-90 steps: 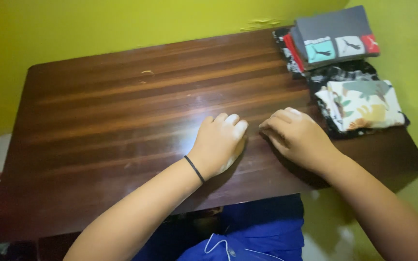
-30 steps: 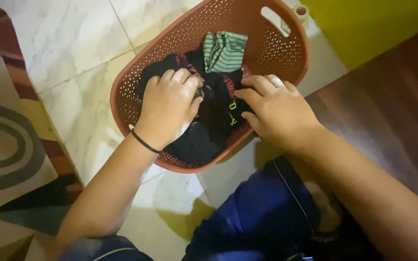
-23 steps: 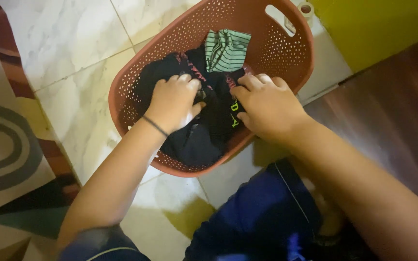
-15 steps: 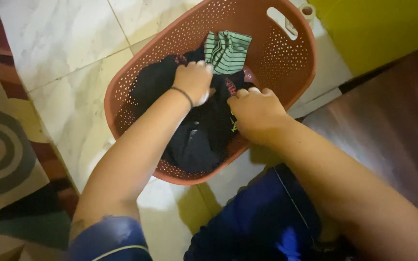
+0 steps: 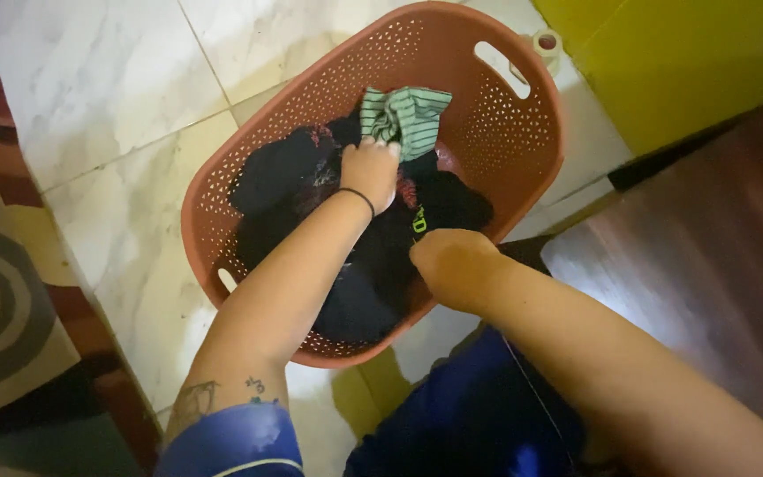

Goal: A person takes a small t-shirt from a basket, smooths it out on a table, and folds it into a square.

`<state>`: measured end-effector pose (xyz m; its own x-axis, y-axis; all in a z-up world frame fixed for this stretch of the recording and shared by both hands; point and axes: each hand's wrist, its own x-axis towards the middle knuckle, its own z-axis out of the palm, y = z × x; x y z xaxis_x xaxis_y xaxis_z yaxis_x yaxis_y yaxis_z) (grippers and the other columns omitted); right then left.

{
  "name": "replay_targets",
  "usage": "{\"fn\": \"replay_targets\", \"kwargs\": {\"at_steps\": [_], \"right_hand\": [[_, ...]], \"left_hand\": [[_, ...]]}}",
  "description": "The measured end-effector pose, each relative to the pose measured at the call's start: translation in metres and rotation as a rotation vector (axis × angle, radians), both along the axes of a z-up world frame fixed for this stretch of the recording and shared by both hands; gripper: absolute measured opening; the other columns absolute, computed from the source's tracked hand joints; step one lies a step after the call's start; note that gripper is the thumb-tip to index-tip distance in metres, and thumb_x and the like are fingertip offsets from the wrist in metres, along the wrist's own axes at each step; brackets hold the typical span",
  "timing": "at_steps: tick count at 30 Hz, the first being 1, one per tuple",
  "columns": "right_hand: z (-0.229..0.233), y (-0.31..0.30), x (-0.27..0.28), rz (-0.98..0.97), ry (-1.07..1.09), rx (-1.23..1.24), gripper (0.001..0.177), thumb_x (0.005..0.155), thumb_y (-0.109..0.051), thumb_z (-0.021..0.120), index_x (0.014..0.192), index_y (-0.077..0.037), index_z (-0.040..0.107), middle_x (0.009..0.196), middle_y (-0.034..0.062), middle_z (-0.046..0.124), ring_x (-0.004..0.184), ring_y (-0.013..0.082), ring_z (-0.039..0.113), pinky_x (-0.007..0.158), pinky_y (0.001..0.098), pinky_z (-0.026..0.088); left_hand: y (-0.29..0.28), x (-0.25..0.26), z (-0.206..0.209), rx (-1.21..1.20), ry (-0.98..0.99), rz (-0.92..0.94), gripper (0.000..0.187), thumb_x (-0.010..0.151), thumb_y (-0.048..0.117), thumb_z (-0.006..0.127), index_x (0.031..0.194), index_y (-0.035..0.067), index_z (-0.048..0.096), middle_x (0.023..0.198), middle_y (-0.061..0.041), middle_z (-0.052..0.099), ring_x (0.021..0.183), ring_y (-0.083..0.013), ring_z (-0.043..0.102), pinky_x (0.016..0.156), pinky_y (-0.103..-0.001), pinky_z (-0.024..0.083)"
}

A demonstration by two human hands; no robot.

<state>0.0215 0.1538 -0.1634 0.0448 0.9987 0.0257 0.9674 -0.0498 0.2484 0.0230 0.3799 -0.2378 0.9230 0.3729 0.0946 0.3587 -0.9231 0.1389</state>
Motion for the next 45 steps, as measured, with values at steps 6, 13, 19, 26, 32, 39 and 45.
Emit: {"fn": "replay_targets", "kwargs": {"at_steps": [6, 13, 19, 26, 32, 39, 45], "right_hand": [[0.028, 0.015, 0.018, 0.048, 0.405, -0.445, 0.011, 0.081, -0.018, 0.071, 0.087, -0.012, 0.064, 0.086, 0.0116, 0.071, 0.089, 0.0332, 0.073, 0.078, 0.0426, 0.059], [0.109, 0.053, 0.029, -0.199, 0.309, -0.621, 0.033, 0.091, -0.032, 0.069, 0.119, -0.017, 0.064, 0.113, 0.0093, 0.068, 0.102, 0.0293, 0.069, 0.079, 0.0473, 0.061], [0.204, 0.064, 0.033, -0.378, 0.264, -0.291, 0.067, 0.092, -0.028, 0.073, 0.143, 0.003, 0.044, 0.148, 0.0243, 0.044, 0.13, 0.0419, 0.055, 0.096, 0.0561, 0.056], [0.207, 0.043, 0.05, -0.285, 0.502, -0.104, 0.077, 0.079, -0.021, 0.081, 0.142, 0.003, 0.044, 0.141, 0.0237, 0.046, 0.122, 0.0487, 0.057, 0.092, 0.064, 0.055], [0.199, 0.023, 0.053, -0.213, 0.598, -0.024, 0.045, 0.082, -0.011, 0.068, 0.126, -0.003, 0.062, 0.11, 0.0165, 0.069, 0.106, 0.0389, 0.069, 0.086, 0.0503, 0.058], [0.273, -0.012, 0.043, -0.112, 0.8, 0.375, 0.04, 0.076, 0.0, 0.061, 0.115, -0.01, 0.058, 0.102, 0.018, 0.062, 0.101, 0.0494, 0.063, 0.085, 0.0574, 0.051], [0.323, -0.086, 0.067, 0.0, 0.569, 0.59, 0.038, 0.07, 0.015, 0.048, 0.105, 0.002, 0.056, 0.102, 0.017, 0.056, 0.095, 0.0335, 0.052, 0.08, 0.0416, 0.041]], "left_hand": [[-0.004, -0.001, -0.002, 0.033, -0.026, -0.066, 0.015, 0.088, 0.024, 0.059, 0.089, 0.022, 0.074, 0.087, -0.003, 0.072, 0.102, -0.0284, 0.064, 0.08, -0.047, 0.049], [0.005, -0.027, 0.073, -0.047, -0.087, -0.065, 0.022, 0.091, 0.037, 0.055, 0.097, 0.027, 0.073, 0.094, -0.002, 0.073, 0.096, -0.0283, 0.069, 0.081, -0.047, 0.05], [0.002, -0.063, 0.159, -0.329, -0.2, -0.145, 0.027, 0.094, 0.02, 0.057, 0.119, 0.015, 0.065, 0.111, -0.011, 0.067, 0.103, -0.038, 0.067, 0.085, -0.047, 0.056], [-0.036, -0.103, 0.232, -0.369, -0.543, -0.384, 0.014, 0.099, 0.012, 0.058, 0.109, 0.006, 0.067, 0.104, -0.014, 0.066, 0.1, -0.0398, 0.067, 0.085, -0.045, 0.056], [-0.059, -0.119, 0.249, -0.275, -0.755, -0.394, 0.026, 0.093, 0.021, 0.072, 0.113, 0.006, 0.064, 0.109, -0.011, 0.063, 0.102, -0.0348, 0.065, 0.088, -0.044, 0.054], [-0.067, -0.107, 0.255, -0.232, -0.401, -0.116, 0.066, 0.069, 0.057, 0.083, 0.109, 0.007, 0.068, 0.103, -0.01, 0.074, 0.115, -0.0321, 0.062, 0.119, -0.052, 0.015], [-0.106, -0.067, 0.262, -0.461, -0.62, -0.429, 0.022, 0.083, 0.021, 0.077, 0.1, 0.008, 0.073, 0.09, -0.011, 0.067, 0.085, -0.036, 0.066, 0.073, -0.046, 0.049]]}}
